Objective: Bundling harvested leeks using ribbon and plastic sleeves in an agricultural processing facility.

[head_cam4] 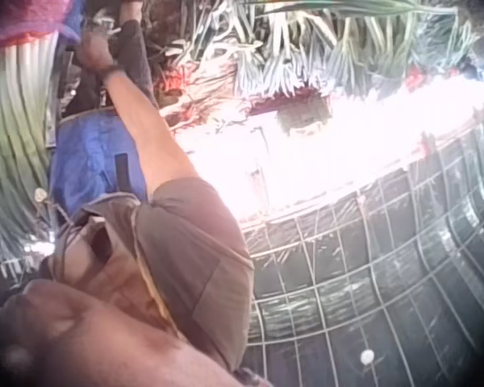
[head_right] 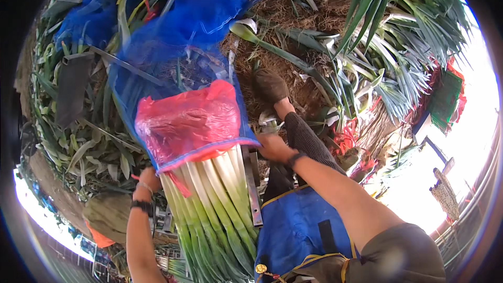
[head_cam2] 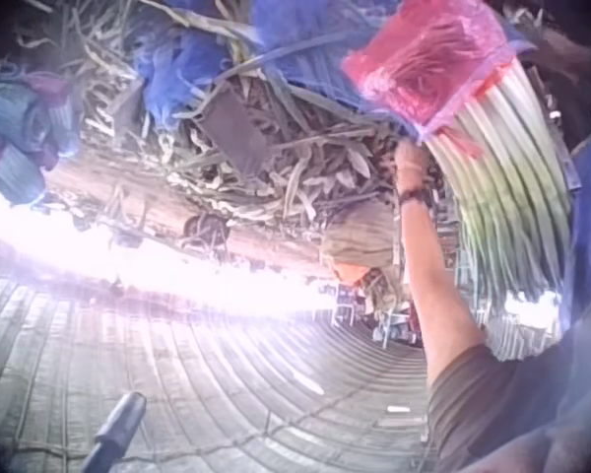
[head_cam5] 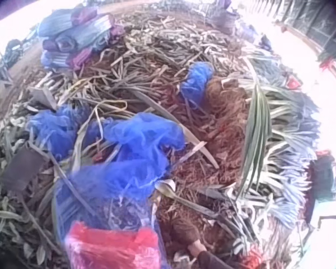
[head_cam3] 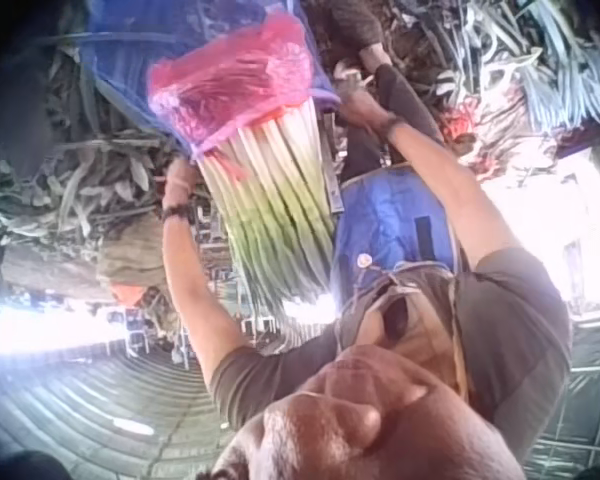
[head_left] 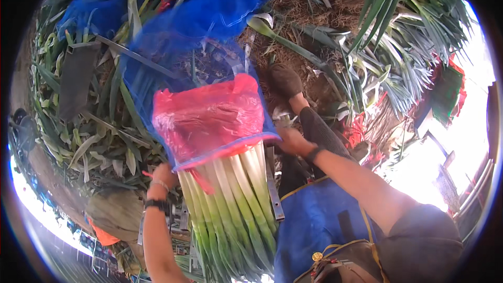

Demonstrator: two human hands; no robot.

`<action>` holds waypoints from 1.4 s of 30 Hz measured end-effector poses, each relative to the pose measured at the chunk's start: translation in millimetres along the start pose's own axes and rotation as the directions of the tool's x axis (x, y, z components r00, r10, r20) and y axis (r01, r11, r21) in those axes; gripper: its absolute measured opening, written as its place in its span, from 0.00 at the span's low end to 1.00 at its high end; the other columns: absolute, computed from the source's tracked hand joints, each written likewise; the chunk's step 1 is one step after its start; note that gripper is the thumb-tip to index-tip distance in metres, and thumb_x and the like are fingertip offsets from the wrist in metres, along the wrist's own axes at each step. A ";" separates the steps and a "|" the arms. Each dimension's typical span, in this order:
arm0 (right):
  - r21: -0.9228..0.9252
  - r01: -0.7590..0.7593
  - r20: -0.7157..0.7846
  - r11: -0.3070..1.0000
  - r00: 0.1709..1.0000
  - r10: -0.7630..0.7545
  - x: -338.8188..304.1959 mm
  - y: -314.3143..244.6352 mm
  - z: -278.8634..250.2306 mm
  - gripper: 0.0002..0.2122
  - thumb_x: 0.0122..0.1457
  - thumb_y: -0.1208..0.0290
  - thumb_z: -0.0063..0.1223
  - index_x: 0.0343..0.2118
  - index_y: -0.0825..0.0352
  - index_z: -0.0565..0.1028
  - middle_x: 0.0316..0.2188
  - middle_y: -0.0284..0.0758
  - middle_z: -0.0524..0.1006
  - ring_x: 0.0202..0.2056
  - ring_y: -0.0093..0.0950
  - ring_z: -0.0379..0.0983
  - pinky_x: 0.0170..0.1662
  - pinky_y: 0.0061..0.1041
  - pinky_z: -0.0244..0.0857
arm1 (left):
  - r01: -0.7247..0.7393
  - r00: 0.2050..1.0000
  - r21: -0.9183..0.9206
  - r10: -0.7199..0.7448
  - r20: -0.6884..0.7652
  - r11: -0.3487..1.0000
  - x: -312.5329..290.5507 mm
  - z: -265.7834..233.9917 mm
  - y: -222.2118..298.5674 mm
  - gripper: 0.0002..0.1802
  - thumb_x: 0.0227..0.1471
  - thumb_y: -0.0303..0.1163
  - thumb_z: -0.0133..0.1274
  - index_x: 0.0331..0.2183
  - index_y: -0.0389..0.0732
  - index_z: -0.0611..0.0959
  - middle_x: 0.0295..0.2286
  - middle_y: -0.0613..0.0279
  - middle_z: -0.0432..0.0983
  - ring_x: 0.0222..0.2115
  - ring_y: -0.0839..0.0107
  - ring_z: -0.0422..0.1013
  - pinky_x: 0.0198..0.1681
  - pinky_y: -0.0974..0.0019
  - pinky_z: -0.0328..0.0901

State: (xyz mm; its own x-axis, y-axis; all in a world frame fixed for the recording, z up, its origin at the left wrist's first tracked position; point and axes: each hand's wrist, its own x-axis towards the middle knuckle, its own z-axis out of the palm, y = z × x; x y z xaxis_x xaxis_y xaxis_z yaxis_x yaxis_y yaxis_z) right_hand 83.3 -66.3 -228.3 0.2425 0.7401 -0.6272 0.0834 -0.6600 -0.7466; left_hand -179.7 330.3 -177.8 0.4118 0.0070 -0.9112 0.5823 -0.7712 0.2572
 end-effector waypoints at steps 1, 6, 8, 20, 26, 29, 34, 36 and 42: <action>0.007 0.022 0.013 1.000 1.000 -0.022 -27.8 -9.8 11.5 0.15 0.48 0.72 0.50 0.42 0.61 0.73 0.36 0.46 0.75 0.41 0.44 0.71 0.43 0.38 0.65 | 0.084 0.995 -0.083 -0.080 0.056 0.993 -27.7 1.7 6.8 0.15 0.43 0.33 0.50 0.38 0.45 0.79 0.33 0.47 0.76 0.35 0.46 0.72 0.38 0.51 0.67; 0.229 -0.010 -0.206 0.973 0.977 0.058 -72.4 -94.6 5.5 0.19 0.50 0.75 0.51 0.48 0.63 0.72 0.45 0.42 0.71 0.51 0.36 0.67 0.53 0.26 0.59 | 0.074 0.966 -0.280 -0.138 -0.218 0.957 -123.5 -8.0 63.5 0.11 0.48 0.27 0.49 0.36 0.39 0.81 0.30 0.50 0.78 0.32 0.51 0.74 0.37 0.56 0.68; 0.371 0.025 -0.291 0.928 0.952 0.091 -54.0 -121.2 -7.0 0.18 0.51 0.76 0.50 0.48 0.65 0.72 0.43 0.41 0.72 0.48 0.33 0.68 0.51 0.24 0.60 | -0.084 0.859 -0.477 -0.179 -0.479 0.875 -127.0 10.6 57.0 0.11 0.50 0.25 0.47 0.37 0.38 0.81 0.30 0.55 0.78 0.27 0.59 0.74 0.32 0.61 0.68; 0.356 -0.510 0.202 0.783 0.860 0.469 -141.9 -118.9 36.8 0.09 0.50 0.72 0.43 0.33 0.67 0.72 0.23 0.35 0.72 0.30 0.27 0.70 0.35 0.25 0.63 | 0.014 0.833 -0.410 -0.237 -0.500 0.912 -175.5 -12.0 138.9 0.04 0.47 0.26 0.47 0.29 0.39 0.76 0.27 0.53 0.72 0.28 0.49 0.70 0.31 0.52 0.64; 0.394 -0.384 0.170 0.835 0.923 0.344 -137.2 -113.9 39.3 0.06 0.51 0.75 0.45 0.33 0.64 0.71 0.25 0.29 0.70 0.29 0.19 0.65 0.34 0.22 0.61 | 0.129 0.874 -0.455 -0.318 -0.368 0.881 -260.8 42.7 154.9 0.05 0.46 0.28 0.53 0.27 0.37 0.76 0.24 0.53 0.72 0.27 0.52 0.70 0.29 0.59 0.65; 0.459 -0.578 0.354 0.675 0.816 0.458 -150.3 -114.0 47.4 0.06 0.51 0.75 0.46 0.33 0.64 0.72 0.26 0.27 0.70 0.31 0.18 0.65 0.35 0.21 0.61 | -0.012 0.874 -0.625 -0.296 -0.386 0.781 -259.5 55.0 149.7 0.07 0.42 0.25 0.57 0.28 0.39 0.76 0.23 0.54 0.71 0.25 0.56 0.70 0.28 0.62 0.64; 0.274 -0.484 0.157 0.831 0.875 0.458 -95.8 -132.7 -3.4 0.09 0.49 0.73 0.49 0.35 0.67 0.72 0.29 0.39 0.75 0.33 0.30 0.73 0.38 0.27 0.66 | 0.080 0.839 -0.976 -0.543 -0.044 0.203 -280.8 111.2 102.8 0.07 0.48 0.28 0.58 0.30 0.36 0.79 0.30 0.62 0.78 0.26 0.78 0.71 0.28 0.75 0.65; 0.032 -0.093 -0.384 0.995 0.918 0.098 -67.4 -156.5 -21.3 0.08 0.50 0.73 0.49 0.35 0.66 0.72 0.29 0.42 0.73 0.34 0.41 0.71 0.38 0.33 0.66 | 0.060 0.822 -0.984 -0.550 0.146 -0.170 -276.6 96.8 90.2 0.09 0.49 0.29 0.57 0.34 0.36 0.78 0.29 0.61 0.78 0.26 0.78 0.72 0.28 0.76 0.65; -0.384 0.394 -0.333 0.835 0.785 -0.523 10.8 -251.1 -61.6 0.11 0.47 0.73 0.55 0.35 0.64 0.71 0.29 0.37 0.70 0.32 0.37 0.70 0.34 0.32 0.66 | 0.515 0.402 -0.210 -0.450 -0.798 0.831 -237.0 -0.3 118.6 0.16 0.42 0.24 0.55 0.39 0.41 0.78 0.37 0.56 0.75 0.39 0.58 0.70 0.42 0.59 0.63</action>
State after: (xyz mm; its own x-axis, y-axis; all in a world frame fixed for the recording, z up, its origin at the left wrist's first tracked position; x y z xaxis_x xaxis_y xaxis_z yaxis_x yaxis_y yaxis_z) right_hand 124.6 99.5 -33.9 0.4689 0.8828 -0.0279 0.5358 -0.3094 -0.7856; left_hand -208.0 237.4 68.7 0.4623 0.8576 -0.2252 0.8432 -0.5038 -0.1876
